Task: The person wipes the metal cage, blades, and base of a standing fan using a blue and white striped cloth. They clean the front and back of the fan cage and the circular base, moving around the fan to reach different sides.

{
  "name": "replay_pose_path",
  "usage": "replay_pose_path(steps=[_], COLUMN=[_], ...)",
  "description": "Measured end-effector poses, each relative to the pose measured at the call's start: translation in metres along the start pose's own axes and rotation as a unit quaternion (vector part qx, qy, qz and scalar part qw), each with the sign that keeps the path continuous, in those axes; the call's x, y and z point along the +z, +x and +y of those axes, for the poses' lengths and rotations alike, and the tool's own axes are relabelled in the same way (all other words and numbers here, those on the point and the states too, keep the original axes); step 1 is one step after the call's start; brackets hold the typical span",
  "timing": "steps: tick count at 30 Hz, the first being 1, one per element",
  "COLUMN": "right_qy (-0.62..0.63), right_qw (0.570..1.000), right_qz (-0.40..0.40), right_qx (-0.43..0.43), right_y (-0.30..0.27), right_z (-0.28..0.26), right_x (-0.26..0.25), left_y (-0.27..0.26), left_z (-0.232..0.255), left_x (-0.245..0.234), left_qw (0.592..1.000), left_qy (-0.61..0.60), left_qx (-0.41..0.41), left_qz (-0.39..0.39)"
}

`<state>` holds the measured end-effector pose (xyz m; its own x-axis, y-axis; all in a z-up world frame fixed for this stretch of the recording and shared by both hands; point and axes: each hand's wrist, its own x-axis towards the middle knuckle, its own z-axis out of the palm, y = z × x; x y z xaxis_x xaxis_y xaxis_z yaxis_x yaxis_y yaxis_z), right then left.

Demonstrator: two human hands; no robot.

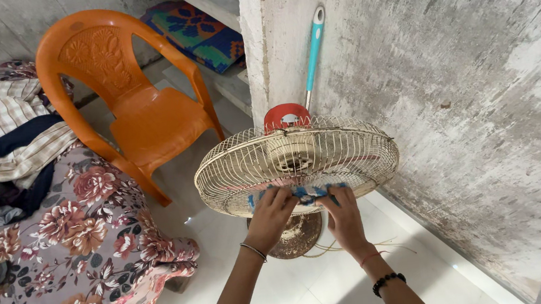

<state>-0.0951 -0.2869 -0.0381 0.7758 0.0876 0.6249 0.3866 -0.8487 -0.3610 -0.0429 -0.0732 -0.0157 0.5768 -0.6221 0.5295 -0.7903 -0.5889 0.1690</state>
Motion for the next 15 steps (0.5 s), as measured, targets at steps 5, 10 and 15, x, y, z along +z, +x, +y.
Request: replay_pose_path(steps=[5, 10, 15], right_qy=[0.018, 0.019, 0.026], right_qw=[0.990, 0.977, 0.990], right_qz=[0.129, 0.203, 0.101], right_qx=[0.044, 0.061, 0.099], right_y=[-0.003, 0.041, 0.056], right_z=[0.017, 0.041, 0.056], right_x=[-0.017, -0.078, -0.084], left_y=[0.031, 0.130, 0.164], left_z=[0.027, 0.053, 0.053], left_x=[-0.004, -0.021, -0.050], left_qw=[0.995, 0.993, 0.997], left_qy=[0.051, 0.019, -0.028], left_qx=[0.047, 0.069, 0.061], left_qz=[0.067, 0.089, 0.036])
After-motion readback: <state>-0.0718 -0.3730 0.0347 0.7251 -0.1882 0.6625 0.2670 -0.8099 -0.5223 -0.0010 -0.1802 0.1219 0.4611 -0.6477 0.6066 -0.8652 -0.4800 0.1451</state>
